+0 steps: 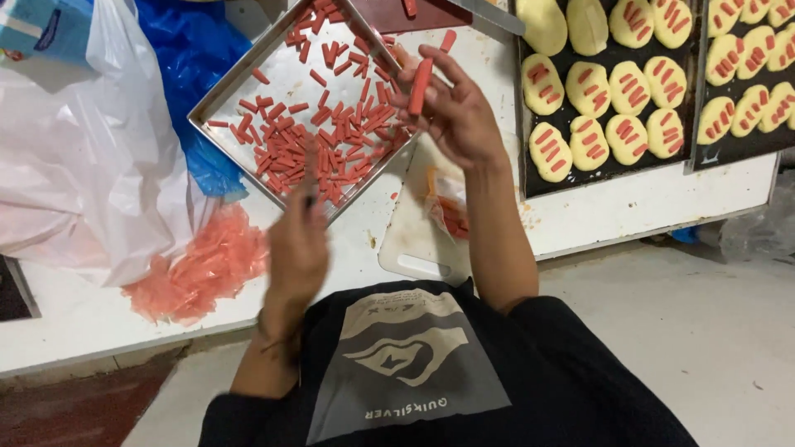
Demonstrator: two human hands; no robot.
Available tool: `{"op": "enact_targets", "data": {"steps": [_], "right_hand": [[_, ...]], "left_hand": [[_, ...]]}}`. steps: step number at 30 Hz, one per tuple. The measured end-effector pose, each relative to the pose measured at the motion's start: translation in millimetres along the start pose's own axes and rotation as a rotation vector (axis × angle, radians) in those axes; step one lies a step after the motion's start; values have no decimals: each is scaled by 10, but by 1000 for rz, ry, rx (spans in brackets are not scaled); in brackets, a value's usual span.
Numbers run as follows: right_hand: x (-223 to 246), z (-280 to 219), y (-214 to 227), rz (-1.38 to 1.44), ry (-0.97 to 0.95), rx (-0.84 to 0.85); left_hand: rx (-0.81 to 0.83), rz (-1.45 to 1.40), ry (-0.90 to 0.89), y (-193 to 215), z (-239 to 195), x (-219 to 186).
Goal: Slicing small red sausage strips into smaller pieces using a knife on a tray in a bakery kitchen.
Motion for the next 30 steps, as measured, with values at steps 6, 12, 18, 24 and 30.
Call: {"op": "enact_targets", "data": {"steps": [6,12,18,24,30], "right_hand": [[78,-439,-340,-15,108,69],[139,-633,-292,12,161,-61],[172,-696,-343,-52,211,-121],[177,-710,-365,-153,229,-146],[2,-662,-227,-91,245,-128]], "left_hand": [[-118,247,-775,-490,-276,-813],[-187,420,-888,-637,-451,-888],[-210,474,-886,-657,-476,-880],[-307,653,-958,-752,-457,-888],[-219,476,-807,-786,-222,-846]]}}
Point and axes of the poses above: each hand's wrist, its own z-axis towards the middle knuckle, its own y-axis out of the back of the hand, x = y × z, the point moved 10 cm from there along z, towards the middle knuckle, and after that the axes turned 3 degrees about -z, right-handed, at the moved point
